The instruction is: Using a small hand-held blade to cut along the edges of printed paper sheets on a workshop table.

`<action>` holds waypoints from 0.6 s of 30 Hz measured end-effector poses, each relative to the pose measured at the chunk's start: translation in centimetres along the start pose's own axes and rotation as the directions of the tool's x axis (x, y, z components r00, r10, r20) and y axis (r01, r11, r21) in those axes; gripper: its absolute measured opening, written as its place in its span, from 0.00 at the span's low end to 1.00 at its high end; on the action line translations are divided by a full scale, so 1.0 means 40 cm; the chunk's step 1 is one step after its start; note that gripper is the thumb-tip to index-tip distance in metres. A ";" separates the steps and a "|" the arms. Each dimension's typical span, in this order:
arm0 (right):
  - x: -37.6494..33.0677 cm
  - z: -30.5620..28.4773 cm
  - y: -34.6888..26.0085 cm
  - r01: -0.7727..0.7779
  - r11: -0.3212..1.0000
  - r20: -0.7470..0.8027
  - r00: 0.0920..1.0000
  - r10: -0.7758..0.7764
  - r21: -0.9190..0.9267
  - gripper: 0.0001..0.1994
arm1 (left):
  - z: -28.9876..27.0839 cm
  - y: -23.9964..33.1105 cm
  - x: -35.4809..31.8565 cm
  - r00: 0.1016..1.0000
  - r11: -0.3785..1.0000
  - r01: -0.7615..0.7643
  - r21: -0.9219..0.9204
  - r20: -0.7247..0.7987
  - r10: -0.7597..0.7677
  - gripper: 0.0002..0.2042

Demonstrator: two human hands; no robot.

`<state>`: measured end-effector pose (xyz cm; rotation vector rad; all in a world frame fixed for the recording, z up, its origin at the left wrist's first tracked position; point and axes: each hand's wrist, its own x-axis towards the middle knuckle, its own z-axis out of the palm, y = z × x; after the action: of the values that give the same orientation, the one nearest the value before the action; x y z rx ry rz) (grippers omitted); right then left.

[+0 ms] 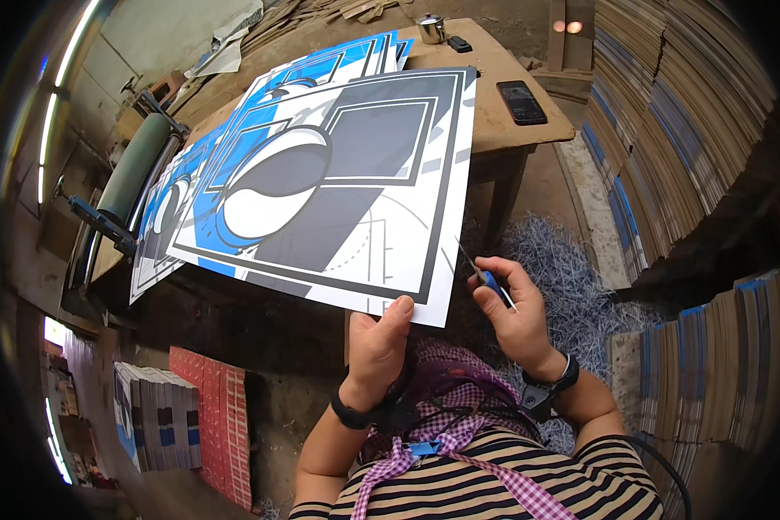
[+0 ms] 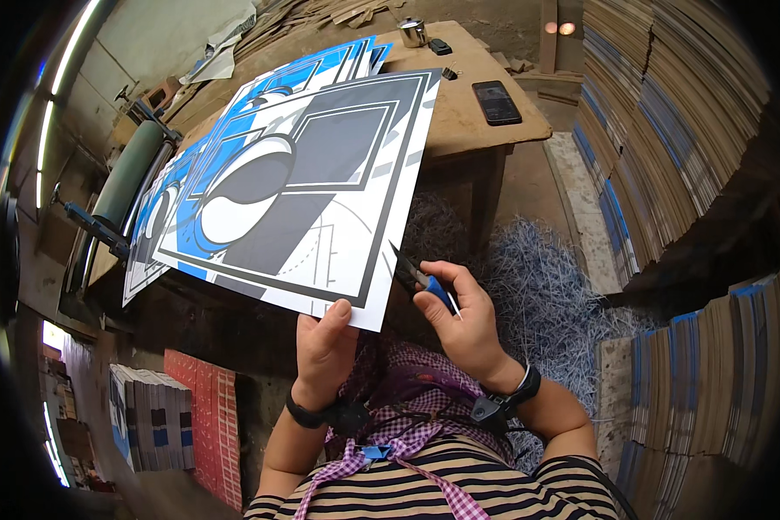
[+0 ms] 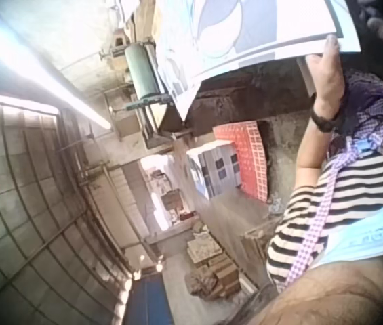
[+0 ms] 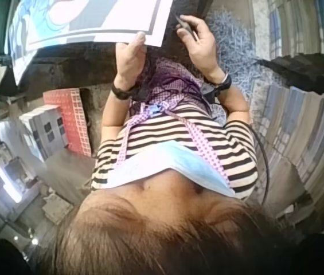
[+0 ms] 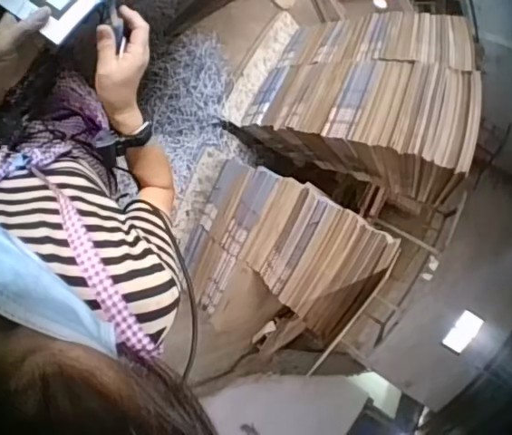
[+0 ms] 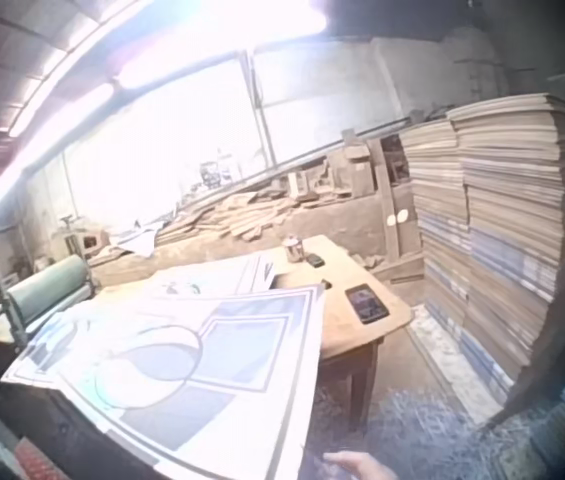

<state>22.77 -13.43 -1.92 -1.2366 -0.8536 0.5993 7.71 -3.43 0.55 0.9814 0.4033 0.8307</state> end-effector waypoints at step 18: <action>-0.025 0.038 0.011 -0.071 0.995 -0.009 0.997 0.070 -0.075 0.16 | -0.019 -0.033 -0.003 0.998 0.998 -0.052 -0.035 0.037 0.053 0.16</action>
<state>20.97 -13.28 -2.44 -1.3410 -0.8361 0.6238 7.70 -3.48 -0.97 0.9783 0.3313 0.8629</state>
